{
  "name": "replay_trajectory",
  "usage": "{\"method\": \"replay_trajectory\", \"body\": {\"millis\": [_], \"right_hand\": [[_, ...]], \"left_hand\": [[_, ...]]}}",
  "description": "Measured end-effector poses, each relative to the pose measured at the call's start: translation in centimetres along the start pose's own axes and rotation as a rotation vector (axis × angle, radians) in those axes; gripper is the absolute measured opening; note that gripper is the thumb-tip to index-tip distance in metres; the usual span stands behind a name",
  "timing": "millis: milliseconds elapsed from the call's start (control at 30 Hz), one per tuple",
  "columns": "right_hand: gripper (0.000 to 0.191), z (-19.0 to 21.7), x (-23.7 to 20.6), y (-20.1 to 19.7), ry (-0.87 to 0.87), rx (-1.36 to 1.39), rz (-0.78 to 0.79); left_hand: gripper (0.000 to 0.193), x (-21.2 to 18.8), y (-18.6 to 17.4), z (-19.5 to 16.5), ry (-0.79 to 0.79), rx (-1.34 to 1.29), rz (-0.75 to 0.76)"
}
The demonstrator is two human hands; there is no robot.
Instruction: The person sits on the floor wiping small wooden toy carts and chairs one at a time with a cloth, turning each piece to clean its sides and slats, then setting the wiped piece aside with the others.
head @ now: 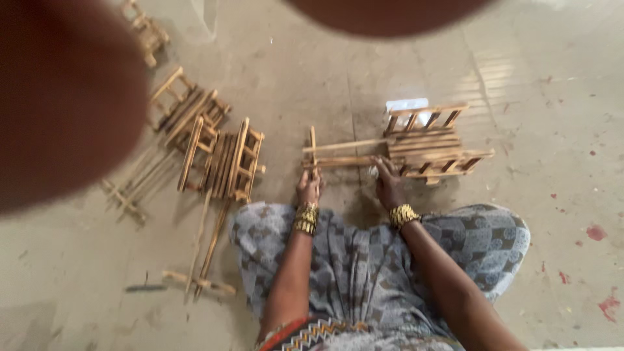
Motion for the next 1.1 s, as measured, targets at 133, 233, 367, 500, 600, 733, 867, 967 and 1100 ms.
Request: {"method": "replay_trajectory", "body": {"millis": [133, 233, 367, 500, 600, 733, 867, 967, 1100], "right_hand": [[0.066, 0.4, 0.1, -0.4, -0.004, 0.055, 0.004], [0.066, 0.7, 0.2, -0.8, -0.023, 0.053, 0.003], [0.068, 0.8, 0.2, -0.8, -0.002, 0.03, 0.023], [0.063, 0.7, 0.2, -0.6, -0.019, 0.062, 0.007], [0.063, 0.7, 0.2, -0.7, -0.018, 0.04, 0.011], [0.065, 1.0, 0.4, -0.9, -0.027, 0.032, 0.016], [0.062, 1.2, 0.4, -0.9, -0.022, 0.067, 0.02], [0.064, 1.1, 0.4, -0.8, -0.018, 0.03, 0.018], [0.063, 1.0, 0.6, -0.6, -0.038, 0.066, -0.009]], "left_hand": [[0.057, -0.3, 0.0, -0.3, -0.063, -0.11, 0.054], [0.06, -0.3, 0.0, -0.5, -0.031, -0.136, 0.091], [0.059, -0.4, 0.1, -0.5, -0.044, -0.13, 0.089], [0.057, -0.3, 0.1, -0.5, -0.037, -0.143, 0.094], [0.06, -0.3, 0.0, -0.5, -0.086, -0.143, 0.067], [0.055, -0.3, 0.0, -0.5, -0.045, -0.149, 0.105], [0.054, -0.3, 0.0, -0.4, -0.058, -0.145, 0.099], [0.052, -0.2, 0.1, -0.3, -0.05, -0.151, 0.101], [0.055, -0.2, 0.1, -0.4, -0.055, -0.173, 0.119]]}}
Point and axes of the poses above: each hand's wrist, its own x-axis towards the middle knuckle, its own y-axis out of the palm, z = x × y, the point moved 1 cm from there along x, towards the middle knuckle, and after that the axes turned 10 degrees about x, right-handed, at the moved point
